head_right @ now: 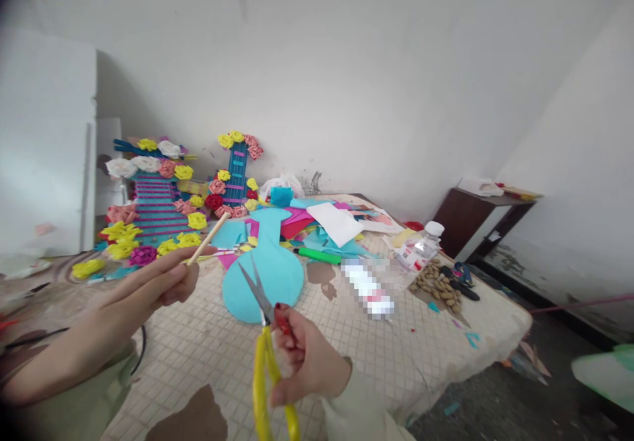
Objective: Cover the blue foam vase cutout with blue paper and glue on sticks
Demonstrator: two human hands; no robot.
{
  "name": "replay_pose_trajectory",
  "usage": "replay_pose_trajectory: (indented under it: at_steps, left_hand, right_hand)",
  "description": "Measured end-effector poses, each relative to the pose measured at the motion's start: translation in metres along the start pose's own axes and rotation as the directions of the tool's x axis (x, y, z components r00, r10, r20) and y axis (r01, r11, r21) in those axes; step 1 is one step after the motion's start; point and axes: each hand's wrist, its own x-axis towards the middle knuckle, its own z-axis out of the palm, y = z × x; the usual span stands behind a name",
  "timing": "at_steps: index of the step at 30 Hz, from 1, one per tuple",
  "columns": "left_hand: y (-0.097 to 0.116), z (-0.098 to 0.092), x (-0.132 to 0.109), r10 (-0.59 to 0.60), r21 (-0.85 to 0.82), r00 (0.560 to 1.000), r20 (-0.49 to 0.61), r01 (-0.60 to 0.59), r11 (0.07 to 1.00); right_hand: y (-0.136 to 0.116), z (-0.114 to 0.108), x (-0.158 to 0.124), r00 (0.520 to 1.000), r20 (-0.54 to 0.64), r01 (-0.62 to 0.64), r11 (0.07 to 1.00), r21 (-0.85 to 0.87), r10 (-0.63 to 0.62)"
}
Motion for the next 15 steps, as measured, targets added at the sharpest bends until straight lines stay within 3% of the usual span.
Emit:
replay_pose_trajectory:
  at_steps: [5, 8, 10, 12, 13, 15]
  left_hand:
    - [-0.005, 0.003, 0.002, -0.082, 0.108, 0.996, -0.038, 0.086, 0.990]
    - [-0.006, 0.006, 0.003, -0.048, 0.131, 0.999, 0.003, 0.047, 0.990]
    - [-0.005, 0.008, 0.004, -0.027, 0.127, 0.999, 0.024, 0.024, 0.992]
    - [-0.004, 0.011, 0.005, -0.022, 0.128, 0.999, 0.032, 0.018, 0.992]
    - [-0.003, 0.012, 0.006, -0.030, 0.131, 0.999, 0.036, 0.025, 0.991]
    - [-0.002, 0.014, 0.007, -0.054, 0.132, 0.997, 0.050, 0.047, 0.990]
  right_hand:
    - [-0.009, -0.039, -0.017, 0.972, -0.228, 0.022, 0.990, -0.136, -0.053]
    - [-0.008, -0.066, -0.022, 0.916, -0.398, -0.121, 0.908, -0.402, -0.054]
    - [-0.003, -0.081, -0.020, 0.892, -0.451, -0.267, 0.771, -0.579, -0.029]
    - [0.003, -0.090, -0.013, 0.876, -0.483, -0.404, 0.549, -0.732, -0.001]
    - [0.006, -0.092, -0.009, 0.870, -0.493, -0.444, 0.441, -0.780, 0.005]
    - [0.009, -0.093, -0.001, 0.862, -0.507, -0.481, 0.320, -0.817, 0.000]
